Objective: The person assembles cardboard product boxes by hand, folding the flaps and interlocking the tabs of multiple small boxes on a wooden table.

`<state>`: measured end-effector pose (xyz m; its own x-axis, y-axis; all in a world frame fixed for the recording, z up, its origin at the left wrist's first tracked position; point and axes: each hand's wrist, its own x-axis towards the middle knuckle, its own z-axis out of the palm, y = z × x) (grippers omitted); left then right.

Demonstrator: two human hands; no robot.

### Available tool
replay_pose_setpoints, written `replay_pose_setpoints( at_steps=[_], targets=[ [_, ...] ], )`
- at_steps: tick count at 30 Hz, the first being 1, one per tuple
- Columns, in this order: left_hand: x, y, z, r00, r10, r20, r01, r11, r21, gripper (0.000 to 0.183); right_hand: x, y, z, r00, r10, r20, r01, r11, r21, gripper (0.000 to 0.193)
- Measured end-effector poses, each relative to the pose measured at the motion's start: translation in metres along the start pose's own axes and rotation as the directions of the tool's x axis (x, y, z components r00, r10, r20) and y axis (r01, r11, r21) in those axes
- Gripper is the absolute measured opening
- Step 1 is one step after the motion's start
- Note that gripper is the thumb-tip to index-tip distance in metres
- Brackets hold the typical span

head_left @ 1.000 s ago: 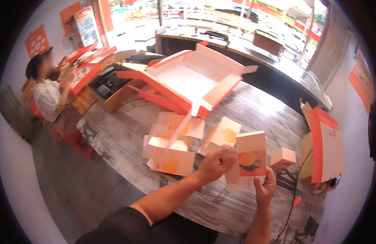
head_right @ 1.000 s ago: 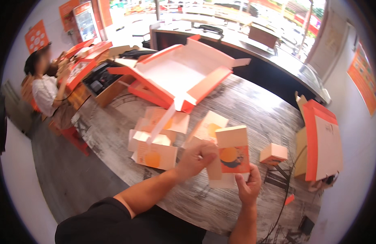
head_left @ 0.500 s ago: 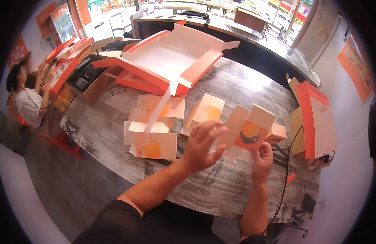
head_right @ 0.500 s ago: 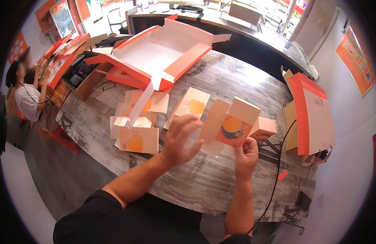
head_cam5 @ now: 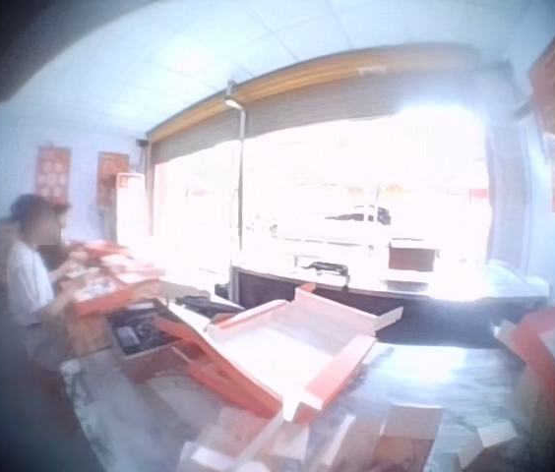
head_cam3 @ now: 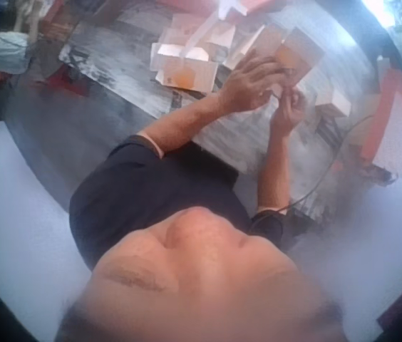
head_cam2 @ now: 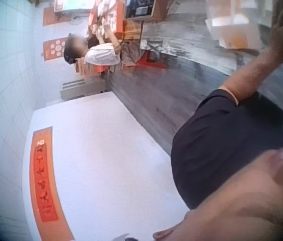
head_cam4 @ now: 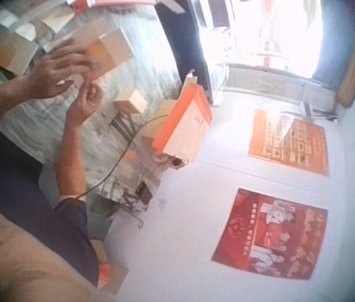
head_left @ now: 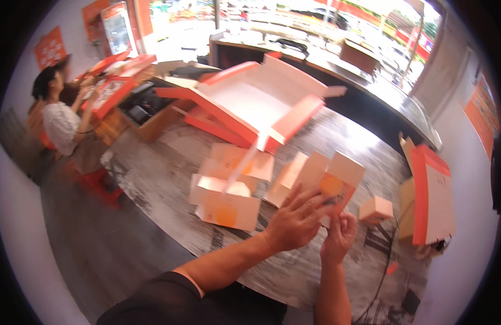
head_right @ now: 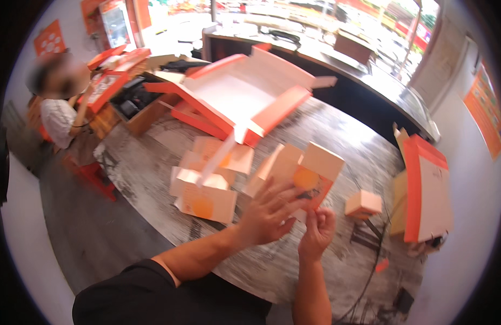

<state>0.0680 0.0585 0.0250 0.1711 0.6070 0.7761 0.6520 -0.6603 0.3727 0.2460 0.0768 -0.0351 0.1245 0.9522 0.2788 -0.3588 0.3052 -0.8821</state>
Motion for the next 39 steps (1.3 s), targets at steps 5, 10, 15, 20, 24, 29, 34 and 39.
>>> replay_pose_setpoints(
  at_steps=[5,10,15,20,24,29,34,39],
  targets=[
    [0.001,-0.013,-0.001,0.997,-0.071,-0.007,0.071,0.993,0.094,0.052,0.006,0.003,0.033,0.991,0.039,0.129,-0.048,0.997,0.065,0.018],
    [-0.008,-0.032,0.008,0.966,-0.207,0.152,0.186,0.973,0.140,0.057,0.004,0.011,0.034,0.967,0.155,0.201,-0.110,0.969,-0.220,0.022],
    [-0.027,-0.047,0.029,0.825,-0.324,0.464,0.236,0.942,0.238,0.075,0.013,-0.011,0.001,0.990,-0.030,0.139,0.126,0.634,-0.763,0.034],
    [-0.026,-0.044,0.022,0.762,-0.338,0.553,0.230,0.939,0.256,0.078,0.045,-0.065,-0.056,0.788,-0.579,0.209,0.295,0.059,-0.954,0.050],
    [-0.030,-0.050,0.029,0.801,-0.302,0.518,0.195,0.948,0.251,0.072,0.047,-0.066,-0.106,0.844,-0.529,0.090,0.105,-0.002,-0.994,0.064],
    [-0.026,-0.055,0.034,0.808,-0.270,0.524,0.198,0.961,0.191,0.060,0.060,-0.030,-0.146,0.823,-0.546,0.156,0.195,0.014,-0.981,0.067],
    [-0.029,-0.061,0.029,0.887,-0.282,0.366,0.187,0.944,0.273,0.068,0.050,-0.036,-0.098,0.894,-0.448,-0.025,0.124,0.300,-0.946,0.062],
    [-0.031,-0.068,0.036,0.904,-0.268,0.333,0.189,0.949,0.253,0.056,0.047,-0.023,-0.114,0.875,-0.480,0.064,0.195,0.228,-0.954,0.066]
  ],
)
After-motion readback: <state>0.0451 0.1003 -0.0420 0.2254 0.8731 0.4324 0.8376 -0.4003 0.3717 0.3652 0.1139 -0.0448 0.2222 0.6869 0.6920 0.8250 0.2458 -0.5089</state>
